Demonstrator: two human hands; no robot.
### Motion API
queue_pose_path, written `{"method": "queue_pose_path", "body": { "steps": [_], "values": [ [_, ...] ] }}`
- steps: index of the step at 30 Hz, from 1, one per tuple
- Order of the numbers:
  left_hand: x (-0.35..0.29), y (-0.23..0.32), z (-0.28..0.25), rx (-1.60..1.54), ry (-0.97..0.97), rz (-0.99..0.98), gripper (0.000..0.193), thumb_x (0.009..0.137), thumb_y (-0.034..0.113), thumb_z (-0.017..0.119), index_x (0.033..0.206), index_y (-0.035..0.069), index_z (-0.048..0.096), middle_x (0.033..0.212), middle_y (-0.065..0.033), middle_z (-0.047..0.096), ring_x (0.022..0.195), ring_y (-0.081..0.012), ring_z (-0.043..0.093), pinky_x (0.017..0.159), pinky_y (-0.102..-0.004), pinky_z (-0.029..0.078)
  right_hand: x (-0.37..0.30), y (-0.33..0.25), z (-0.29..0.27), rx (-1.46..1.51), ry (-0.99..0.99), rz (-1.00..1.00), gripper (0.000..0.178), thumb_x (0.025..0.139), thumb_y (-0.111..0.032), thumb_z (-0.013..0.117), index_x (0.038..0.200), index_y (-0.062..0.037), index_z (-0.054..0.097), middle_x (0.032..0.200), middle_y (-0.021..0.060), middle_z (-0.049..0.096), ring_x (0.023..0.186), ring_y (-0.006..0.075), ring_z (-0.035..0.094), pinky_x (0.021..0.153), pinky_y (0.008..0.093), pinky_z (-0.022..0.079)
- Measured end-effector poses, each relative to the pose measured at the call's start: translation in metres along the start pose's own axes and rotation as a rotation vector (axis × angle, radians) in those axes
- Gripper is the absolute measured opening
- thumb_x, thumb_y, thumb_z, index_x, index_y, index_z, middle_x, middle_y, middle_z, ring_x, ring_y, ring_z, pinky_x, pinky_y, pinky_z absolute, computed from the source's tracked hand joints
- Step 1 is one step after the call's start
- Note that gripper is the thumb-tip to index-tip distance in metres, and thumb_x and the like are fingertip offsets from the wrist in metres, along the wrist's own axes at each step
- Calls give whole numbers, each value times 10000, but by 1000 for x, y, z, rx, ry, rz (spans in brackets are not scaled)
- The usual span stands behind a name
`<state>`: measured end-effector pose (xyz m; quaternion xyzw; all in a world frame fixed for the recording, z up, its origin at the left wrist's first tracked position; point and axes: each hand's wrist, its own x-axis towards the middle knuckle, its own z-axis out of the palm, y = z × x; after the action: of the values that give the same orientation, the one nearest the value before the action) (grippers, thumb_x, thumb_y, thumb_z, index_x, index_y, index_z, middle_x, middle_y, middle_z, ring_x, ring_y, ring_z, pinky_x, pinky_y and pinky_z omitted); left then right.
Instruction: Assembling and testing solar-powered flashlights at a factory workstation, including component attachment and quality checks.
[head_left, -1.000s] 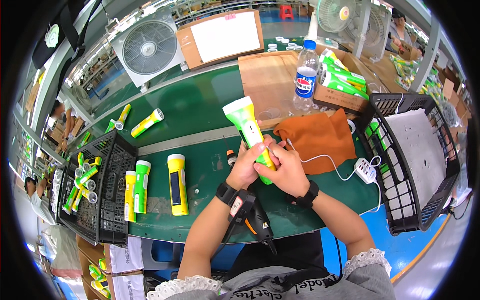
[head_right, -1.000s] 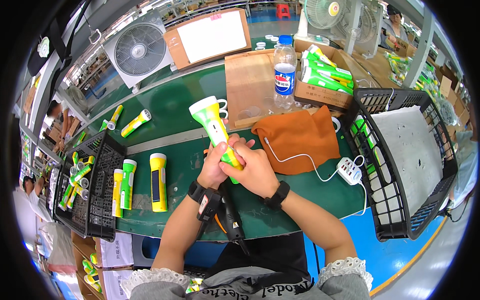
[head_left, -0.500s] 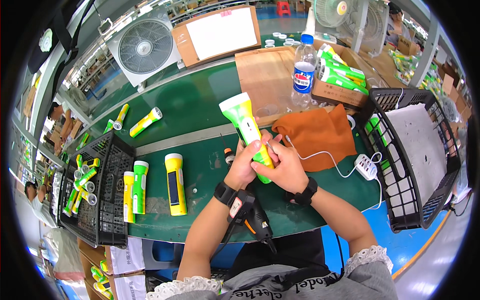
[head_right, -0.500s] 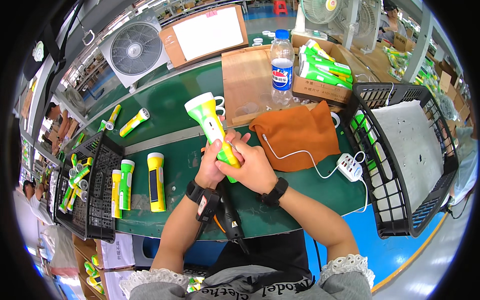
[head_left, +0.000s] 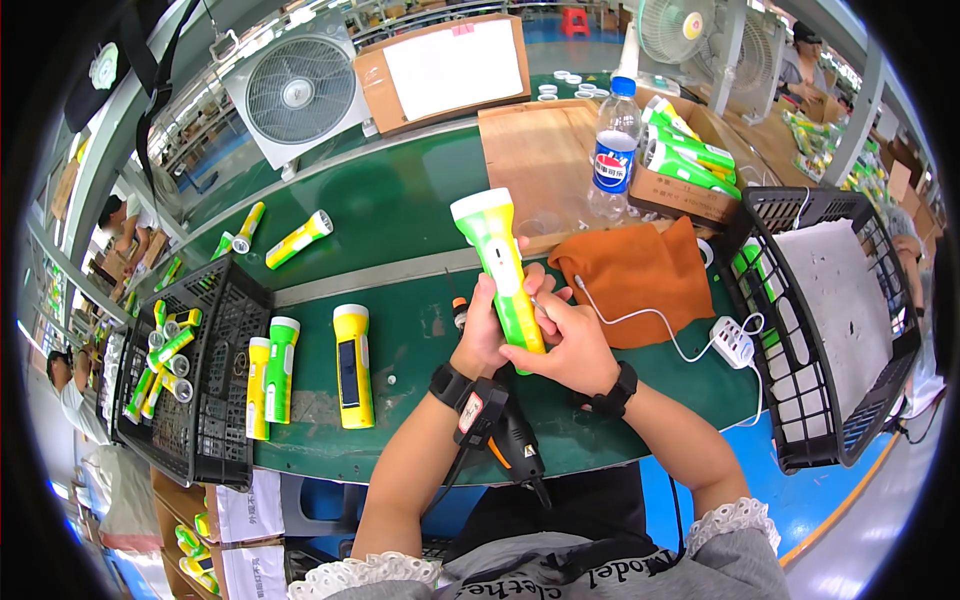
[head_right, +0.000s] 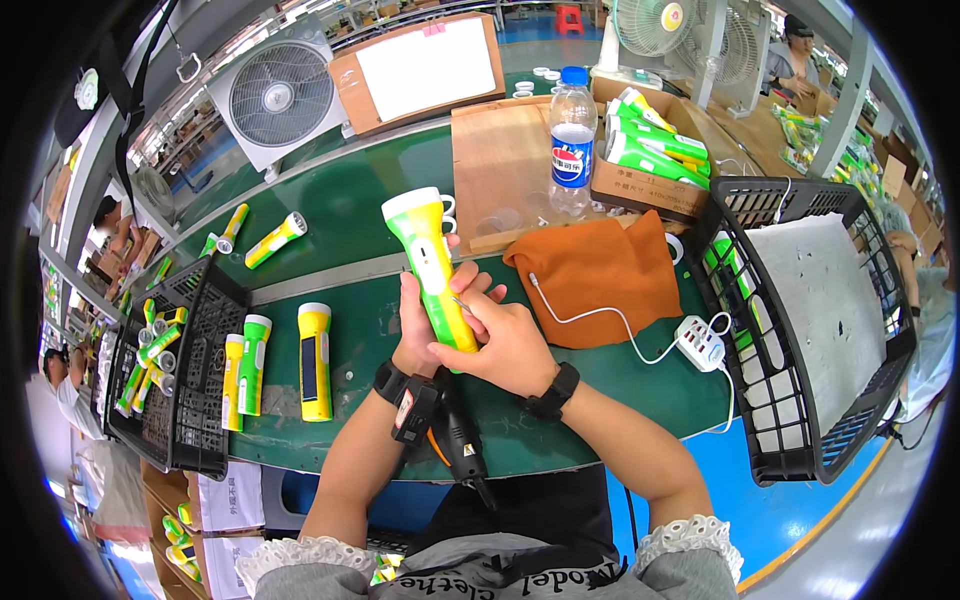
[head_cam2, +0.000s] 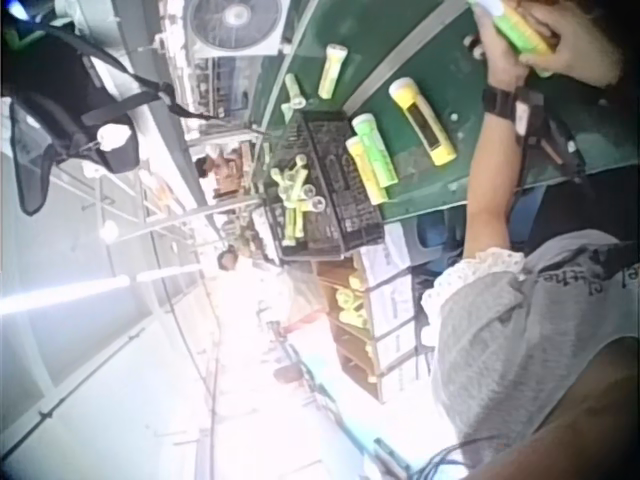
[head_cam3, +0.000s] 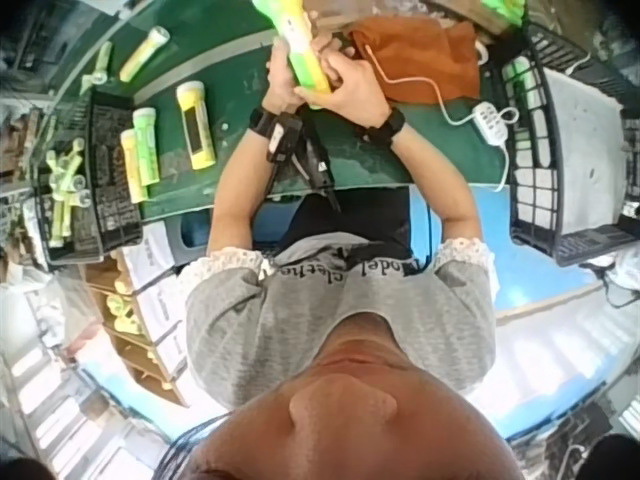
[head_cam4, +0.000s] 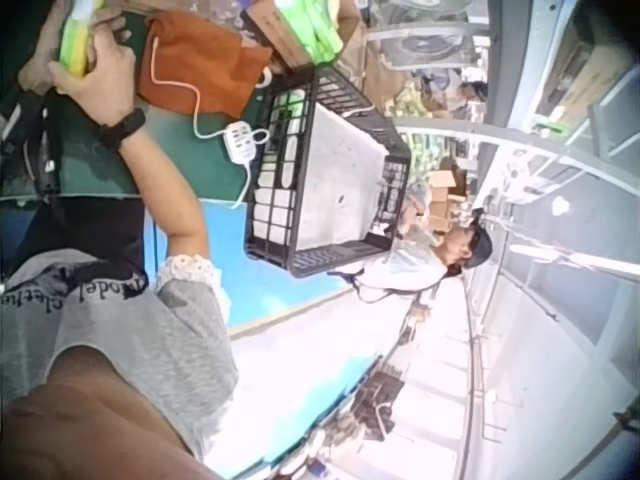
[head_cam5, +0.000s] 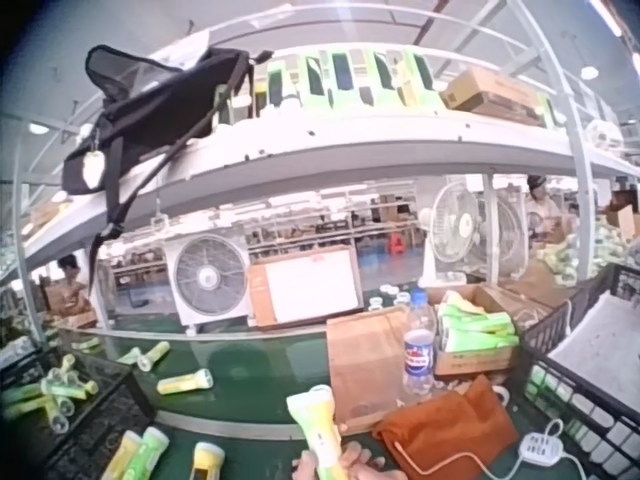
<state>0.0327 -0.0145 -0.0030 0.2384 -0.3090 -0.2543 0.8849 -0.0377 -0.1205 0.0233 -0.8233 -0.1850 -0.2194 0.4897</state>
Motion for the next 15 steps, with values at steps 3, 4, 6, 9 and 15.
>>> {"method": "queue_pose_path", "body": {
  "steps": [3,4,6,9,15],
  "values": [
    [0,1,0,-9,-8,-12,670,781,572,524,1266,161,313,763,20,398,724,-122,415,942,-402,374,0,0,1,40,-6,21,425,605,-250,782,851,-12,531,531,14,396,444,119,445,452,235,385],
    [0,1,-1,-7,-8,-9,670,781,572,524,1266,161,313,763,20,398,724,-122,415,942,-402,374,0,0,0,41,-8,18,425,605,-250,782,851,-12,531,531,14,396,444,119,445,452,235,385],
    [0,0,-1,3,1,-5,662,804,612,438,1270,153,330,772,13,407,728,-131,422,939,-404,374,1,-2,-2,28,-27,3,434,621,-250,772,868,-13,506,552,22,404,470,134,460,472,250,393],
    [3,4,-2,-26,148,-60,684,824,650,308,1284,145,336,843,-14,473,802,-161,477,946,-408,368,3,-7,-2,-129,43,2,390,696,-217,709,923,-6,473,612,27,429,526,128,461,489,273,395],
    [8,9,7,27,174,-12,567,873,266,391,1378,133,170,1326,-155,350,1180,-303,393,953,-443,362,11,27,-22,883,-69,610,207,870,-251,394,970,-84,462,729,-10,500,551,73,424,465,196,315]
  ]
}}
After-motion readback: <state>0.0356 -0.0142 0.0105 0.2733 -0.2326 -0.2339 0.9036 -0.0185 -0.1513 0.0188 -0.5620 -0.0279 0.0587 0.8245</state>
